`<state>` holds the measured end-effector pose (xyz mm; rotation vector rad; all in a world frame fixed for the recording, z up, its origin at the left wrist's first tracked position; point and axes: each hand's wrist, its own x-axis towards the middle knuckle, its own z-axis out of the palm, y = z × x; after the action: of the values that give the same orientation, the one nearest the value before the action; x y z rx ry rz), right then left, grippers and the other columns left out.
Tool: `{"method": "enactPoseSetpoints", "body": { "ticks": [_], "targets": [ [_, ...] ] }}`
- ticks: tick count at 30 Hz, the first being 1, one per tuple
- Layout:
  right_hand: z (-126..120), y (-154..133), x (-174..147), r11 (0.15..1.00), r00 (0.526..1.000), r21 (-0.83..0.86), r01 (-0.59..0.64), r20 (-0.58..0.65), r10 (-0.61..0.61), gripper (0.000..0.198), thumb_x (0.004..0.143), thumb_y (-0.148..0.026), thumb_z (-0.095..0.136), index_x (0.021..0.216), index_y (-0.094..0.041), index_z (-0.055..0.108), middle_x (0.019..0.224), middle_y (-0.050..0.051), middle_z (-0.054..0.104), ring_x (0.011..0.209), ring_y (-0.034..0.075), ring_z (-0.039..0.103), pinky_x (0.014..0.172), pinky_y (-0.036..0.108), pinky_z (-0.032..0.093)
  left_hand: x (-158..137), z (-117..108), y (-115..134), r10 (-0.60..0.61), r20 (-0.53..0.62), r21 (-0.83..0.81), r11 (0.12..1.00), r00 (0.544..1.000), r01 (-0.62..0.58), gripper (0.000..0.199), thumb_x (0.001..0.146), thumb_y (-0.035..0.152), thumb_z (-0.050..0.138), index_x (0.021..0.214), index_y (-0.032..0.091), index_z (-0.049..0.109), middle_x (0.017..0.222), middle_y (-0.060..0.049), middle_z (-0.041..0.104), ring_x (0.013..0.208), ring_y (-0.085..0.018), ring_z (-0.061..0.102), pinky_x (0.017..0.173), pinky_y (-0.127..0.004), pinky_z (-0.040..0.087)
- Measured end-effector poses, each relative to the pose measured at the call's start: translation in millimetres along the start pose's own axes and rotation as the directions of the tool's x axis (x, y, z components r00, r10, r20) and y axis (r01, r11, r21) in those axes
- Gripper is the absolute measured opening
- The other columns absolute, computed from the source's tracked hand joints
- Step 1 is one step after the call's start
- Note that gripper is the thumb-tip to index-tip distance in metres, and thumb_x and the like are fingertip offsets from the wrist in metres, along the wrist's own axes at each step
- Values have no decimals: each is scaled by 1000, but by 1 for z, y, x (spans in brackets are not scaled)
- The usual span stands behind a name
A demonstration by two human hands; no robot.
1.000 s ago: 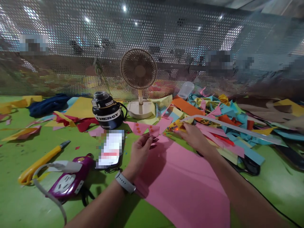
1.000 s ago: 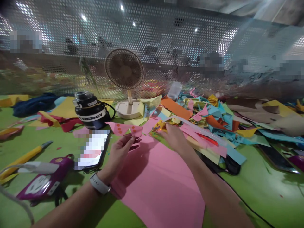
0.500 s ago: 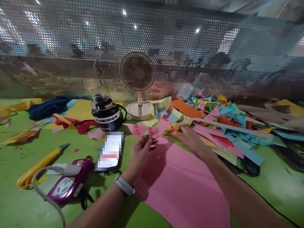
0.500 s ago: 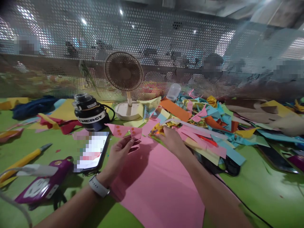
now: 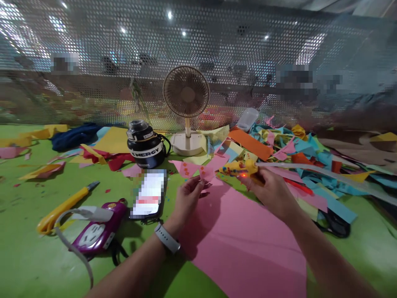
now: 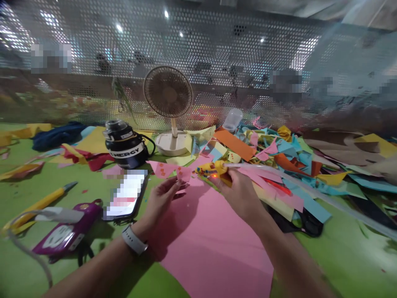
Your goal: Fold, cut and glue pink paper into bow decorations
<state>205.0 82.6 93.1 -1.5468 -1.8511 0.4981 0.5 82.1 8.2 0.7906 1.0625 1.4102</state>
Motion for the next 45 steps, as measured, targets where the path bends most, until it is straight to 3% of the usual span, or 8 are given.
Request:
{"method": "enactPoseSetpoints", "body": {
  "ticks": [4, 19, 25, 33, 45],
  "targets": [
    [4, -6, -11, 996, 999, 89, 30, 39, -33, 40, 81, -54, 59, 92, -17, 68, 87, 9, 73, 78, 23, 67, 64, 29, 50, 0, 1, -2, 4, 3, 5, 1000, 1000, -4, 41, 62, 44, 81, 86, 14, 69, 86, -10, 74, 86, -25, 71, 69, -34, 57],
    [17, -5, -12, 995, 994, 46, 84, 71, -87, 34, 84, -49, 60, 88, -17, 70, 85, 8, 74, 74, 23, 68, 63, 29, 50, -2, 4, -2, 14, 40, -13, 1000, 999, -14, 47, 61, 48, 82, 91, 15, 71, 86, -10, 75, 84, -24, 71, 69, -32, 57],
    [21, -2, -13, 997, 999, 80, 16, 39, -19, 36, 82, -51, 61, 92, -17, 69, 89, 10, 74, 77, 24, 68, 62, 29, 52, -3, 4, -1, 18, 24, -13, 1000, 1000, -17, 48, 62, 50, 82, 91, 15, 69, 91, -11, 75, 89, -27, 71, 72, -35, 57],
    [29, -5, -17, 984, 993, 136, -114, 44, 109, 37, 79, -54, 63, 81, -18, 65, 69, 7, 71, 58, 20, 65, 52, 27, 48, -2, 4, -1, 6, -24, -80, 997, 1000, -8, 53, 58, 50, 84, 94, 15, 65, 94, -13, 75, 95, -31, 70, 72, -36, 57],
    [41, 7, -16, 899, 985, 408, -161, 7, 173, 40, 72, -54, 69, 86, -16, 67, 73, 9, 72, 66, 23, 69, 60, 32, 56, 1, 5, 1, 8, -98, -168, 985, 995, -25, 58, 53, 49, 87, 94, 16, 61, 91, -12, 75, 98, -33, 69, 76, -42, 57]
  ]
}}
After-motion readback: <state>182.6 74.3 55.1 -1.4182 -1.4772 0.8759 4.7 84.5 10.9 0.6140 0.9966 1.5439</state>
